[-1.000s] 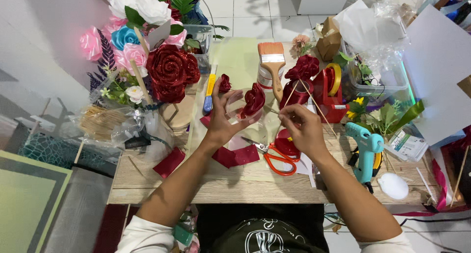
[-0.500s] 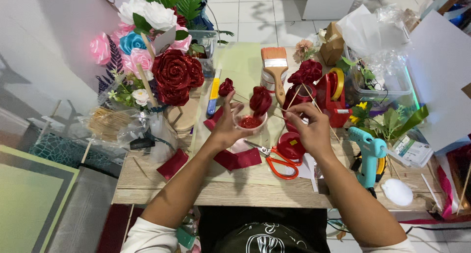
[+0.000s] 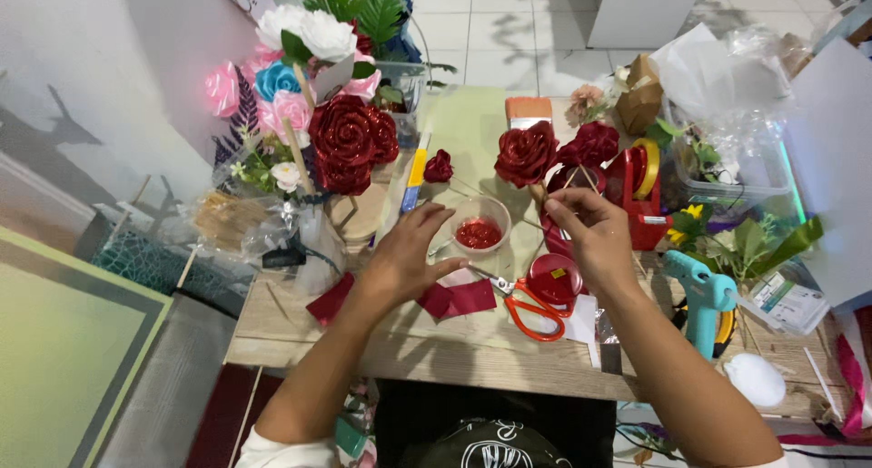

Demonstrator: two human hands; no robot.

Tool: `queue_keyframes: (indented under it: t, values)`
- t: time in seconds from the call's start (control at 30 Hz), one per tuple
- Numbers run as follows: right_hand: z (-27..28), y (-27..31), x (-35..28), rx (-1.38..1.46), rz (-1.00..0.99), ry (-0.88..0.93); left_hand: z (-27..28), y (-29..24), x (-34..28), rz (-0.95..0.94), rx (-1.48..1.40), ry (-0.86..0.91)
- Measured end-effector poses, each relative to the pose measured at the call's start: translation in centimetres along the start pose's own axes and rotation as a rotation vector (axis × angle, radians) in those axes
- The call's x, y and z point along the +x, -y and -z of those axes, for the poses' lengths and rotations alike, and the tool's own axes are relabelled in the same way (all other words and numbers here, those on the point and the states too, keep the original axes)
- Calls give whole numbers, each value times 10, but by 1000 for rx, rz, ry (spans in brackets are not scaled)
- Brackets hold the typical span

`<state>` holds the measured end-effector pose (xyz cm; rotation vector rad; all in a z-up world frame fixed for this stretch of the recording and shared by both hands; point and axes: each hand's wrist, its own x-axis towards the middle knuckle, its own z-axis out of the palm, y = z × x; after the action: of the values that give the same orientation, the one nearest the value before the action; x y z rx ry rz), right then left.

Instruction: The person applies a clear liquid to a red fabric rose using a paintbrush, then dips the rose into a container of red glitter. The person repeats this process with a second rose and places the finished items into a vase.

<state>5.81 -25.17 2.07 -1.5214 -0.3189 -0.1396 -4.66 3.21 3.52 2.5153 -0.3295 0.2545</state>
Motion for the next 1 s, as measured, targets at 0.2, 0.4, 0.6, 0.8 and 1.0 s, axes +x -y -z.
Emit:
queue_keyframes:
  t: [0.2,0.4,0.6,0.8,1.0]
  values:
    - [-18,12,-1,63,10,34,-48,6,-74,-174,226,-923]
    - [-54,51,6,-40,-35,151,-31,27,-123,230,35,-1273]
    - [-116,81,-8,88,195,260,0,44,-106,574,-72,-1087]
    - [-179,103,-37,135,251,333,12,41,-114,503,-81,-1160]
    - [-213,73,-27,129,338,367,27,46,-134,497,9,-1172]
